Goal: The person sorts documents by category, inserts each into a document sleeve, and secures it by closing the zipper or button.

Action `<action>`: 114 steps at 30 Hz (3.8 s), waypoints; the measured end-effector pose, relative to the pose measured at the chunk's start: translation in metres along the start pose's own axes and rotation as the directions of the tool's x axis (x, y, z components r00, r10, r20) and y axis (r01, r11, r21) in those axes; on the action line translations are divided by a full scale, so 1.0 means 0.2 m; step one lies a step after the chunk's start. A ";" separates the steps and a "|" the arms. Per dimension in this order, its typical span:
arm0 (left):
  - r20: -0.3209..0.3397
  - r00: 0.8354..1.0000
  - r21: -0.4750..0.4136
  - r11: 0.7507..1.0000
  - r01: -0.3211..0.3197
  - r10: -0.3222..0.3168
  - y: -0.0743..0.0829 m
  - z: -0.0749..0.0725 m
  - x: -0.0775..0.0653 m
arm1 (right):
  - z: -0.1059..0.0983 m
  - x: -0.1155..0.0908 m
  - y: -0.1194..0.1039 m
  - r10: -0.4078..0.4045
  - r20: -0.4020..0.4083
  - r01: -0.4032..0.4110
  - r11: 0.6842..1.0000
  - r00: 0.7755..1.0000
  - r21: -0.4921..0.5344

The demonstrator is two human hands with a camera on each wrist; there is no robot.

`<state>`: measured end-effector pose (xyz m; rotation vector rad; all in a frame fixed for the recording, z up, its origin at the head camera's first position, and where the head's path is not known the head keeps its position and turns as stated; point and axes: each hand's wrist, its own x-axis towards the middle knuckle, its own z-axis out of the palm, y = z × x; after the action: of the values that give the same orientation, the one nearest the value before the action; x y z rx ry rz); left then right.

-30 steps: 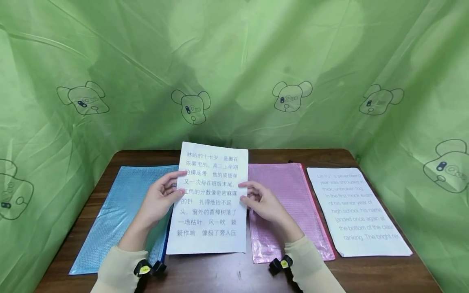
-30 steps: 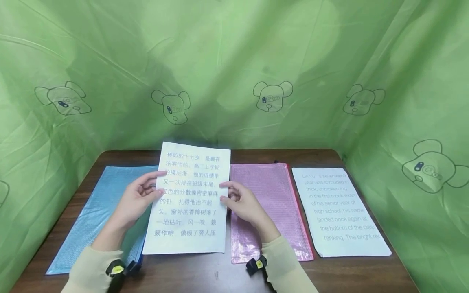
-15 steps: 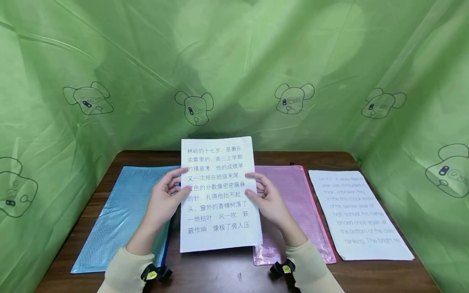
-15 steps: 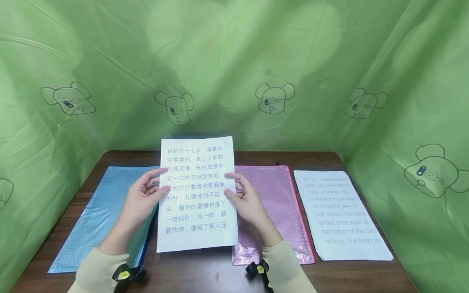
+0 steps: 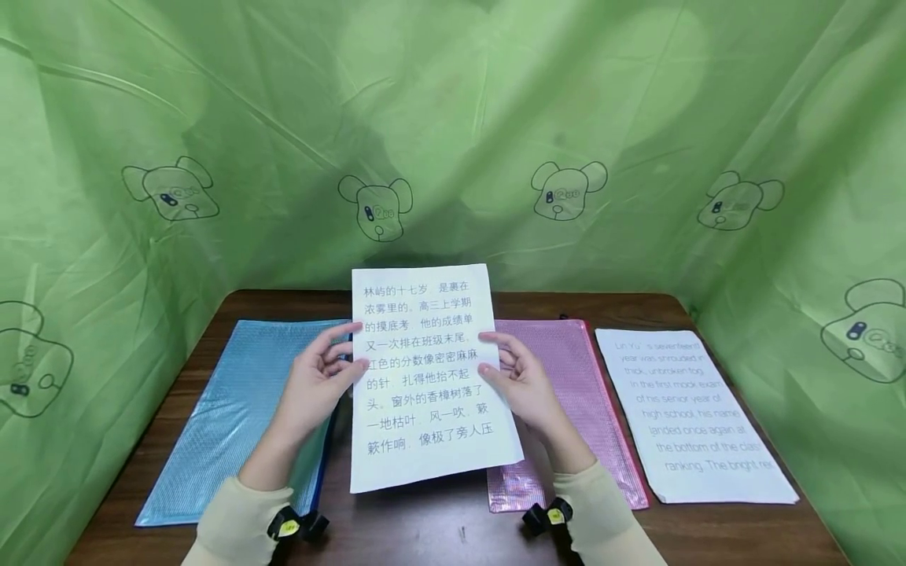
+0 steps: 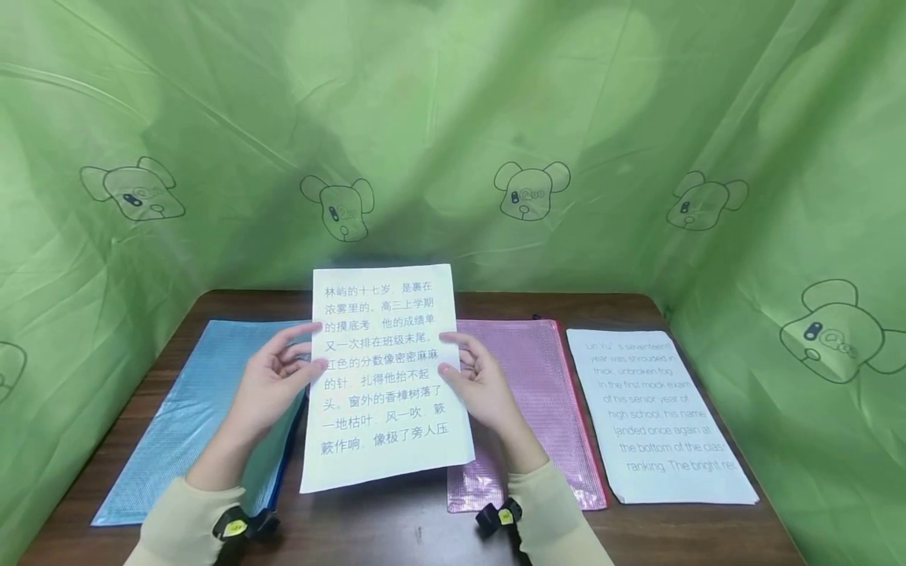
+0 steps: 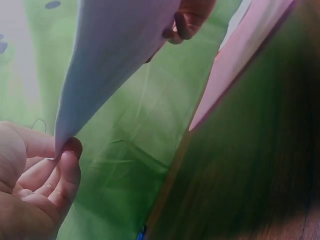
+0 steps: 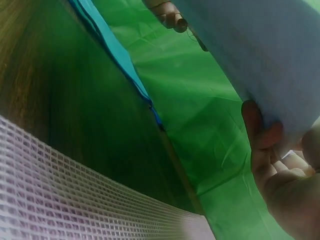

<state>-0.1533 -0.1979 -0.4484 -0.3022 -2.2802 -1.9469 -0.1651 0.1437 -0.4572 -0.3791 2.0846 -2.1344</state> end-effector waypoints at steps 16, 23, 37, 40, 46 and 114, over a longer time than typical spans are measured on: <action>0.112 0.988 0.558 0.830 0.030 -0.111 -0.27 -0.32 0.04 | -0.07 0.03 0.06 0.047 -0.043 -0.048 0.999 0.998 -0.020; 0.285 0.945 0.569 0.822 -0.031 -0.162 -0.32 -0.38 0.02 | -0.12 0.03 0.09 0.069 -0.058 -0.070 0.997 0.996 -0.019; 0.336 0.913 0.580 0.814 -0.007 -0.231 -0.33 -0.38 0.00 | -0.19 0.05 0.15 0.122 -0.059 -0.126 0.989 0.991 -0.074; 0.325 0.916 0.551 0.835 0.017 -0.233 -0.32 -0.39 0.00 | -0.19 0.05 0.15 0.119 -0.054 -0.123 0.989 0.991 -0.084; 0.367 0.899 0.497 0.867 0.028 -0.240 -0.32 -0.40 0.02 | -0.19 0.05 0.14 0.122 -0.051 -0.125 0.989 0.991 -0.075; 0.131 0.985 0.273 0.959 0.073 -0.112 -0.22 0.04 0.01 | -0.30 0.01 0.06 0.237 0.112 -0.239 0.971 0.965 0.007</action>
<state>-0.1661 -0.1955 -0.4914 -0.3208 -2.6584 -1.6748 -0.1841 0.2007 -0.4702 -0.2245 1.9377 -1.9489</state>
